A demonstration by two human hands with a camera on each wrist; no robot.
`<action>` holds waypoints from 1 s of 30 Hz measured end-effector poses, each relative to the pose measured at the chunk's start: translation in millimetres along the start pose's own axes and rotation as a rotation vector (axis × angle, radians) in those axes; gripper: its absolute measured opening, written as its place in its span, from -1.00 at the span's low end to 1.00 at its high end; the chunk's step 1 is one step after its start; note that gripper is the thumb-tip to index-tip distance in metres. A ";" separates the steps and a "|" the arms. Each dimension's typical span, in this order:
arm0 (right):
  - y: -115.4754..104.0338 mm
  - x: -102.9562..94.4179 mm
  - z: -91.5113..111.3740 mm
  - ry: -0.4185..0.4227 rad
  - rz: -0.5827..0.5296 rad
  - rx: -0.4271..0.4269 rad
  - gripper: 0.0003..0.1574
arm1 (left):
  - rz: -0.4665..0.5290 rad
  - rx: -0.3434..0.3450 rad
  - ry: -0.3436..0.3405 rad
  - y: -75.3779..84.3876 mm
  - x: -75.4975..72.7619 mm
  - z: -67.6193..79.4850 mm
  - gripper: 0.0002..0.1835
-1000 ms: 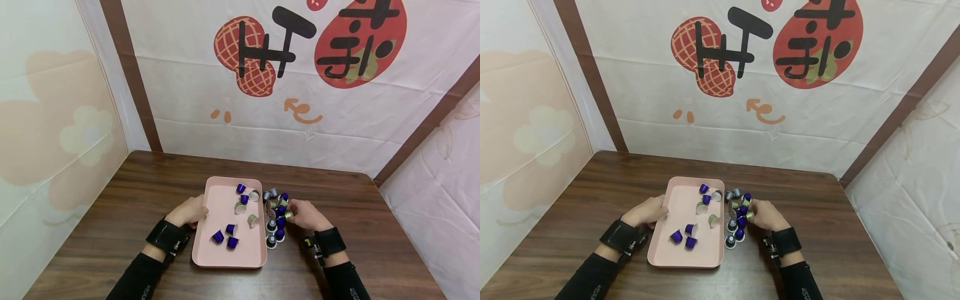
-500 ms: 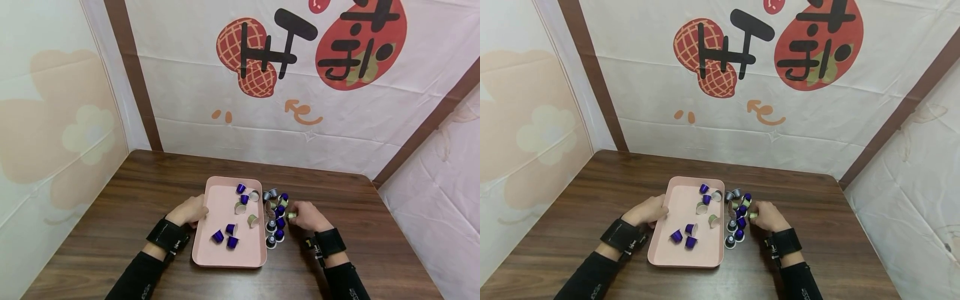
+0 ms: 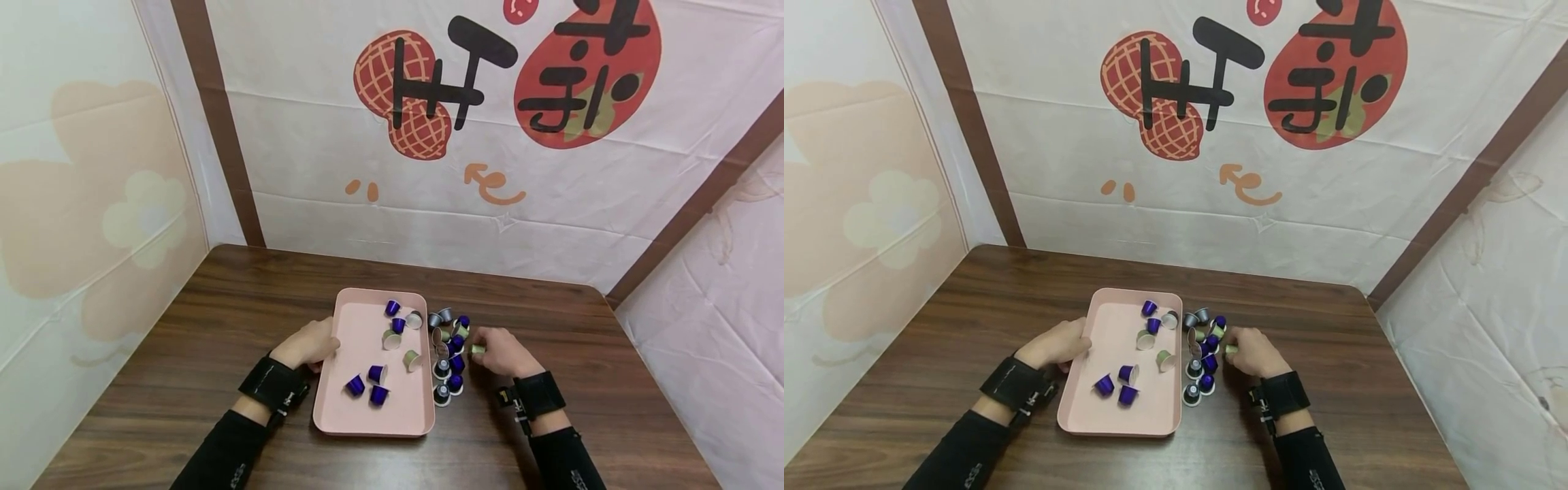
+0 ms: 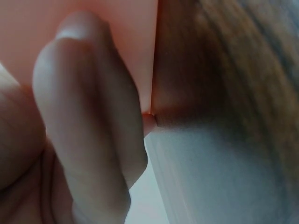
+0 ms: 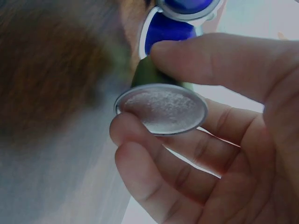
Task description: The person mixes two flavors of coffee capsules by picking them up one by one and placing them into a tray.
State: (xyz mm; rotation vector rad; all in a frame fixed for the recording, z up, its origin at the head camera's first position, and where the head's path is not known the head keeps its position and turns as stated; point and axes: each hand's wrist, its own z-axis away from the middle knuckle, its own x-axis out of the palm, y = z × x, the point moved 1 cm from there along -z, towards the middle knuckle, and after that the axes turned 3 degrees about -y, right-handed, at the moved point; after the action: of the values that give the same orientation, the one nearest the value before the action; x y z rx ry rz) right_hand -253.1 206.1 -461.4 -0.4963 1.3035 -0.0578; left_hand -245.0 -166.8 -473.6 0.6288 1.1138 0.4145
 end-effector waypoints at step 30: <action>-114.4 -8.0 5.5 -0.045 0.115 -0.472 -0.84 | 0.009 0.004 0.003 -1.6 -0.2 -0.2 -0.67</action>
State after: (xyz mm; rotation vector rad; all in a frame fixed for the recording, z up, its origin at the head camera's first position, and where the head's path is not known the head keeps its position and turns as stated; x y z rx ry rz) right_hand -223.5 108.1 -409.4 -0.8163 1.2997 0.3633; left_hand -245.2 -168.1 -474.6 0.6372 1.1154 0.4213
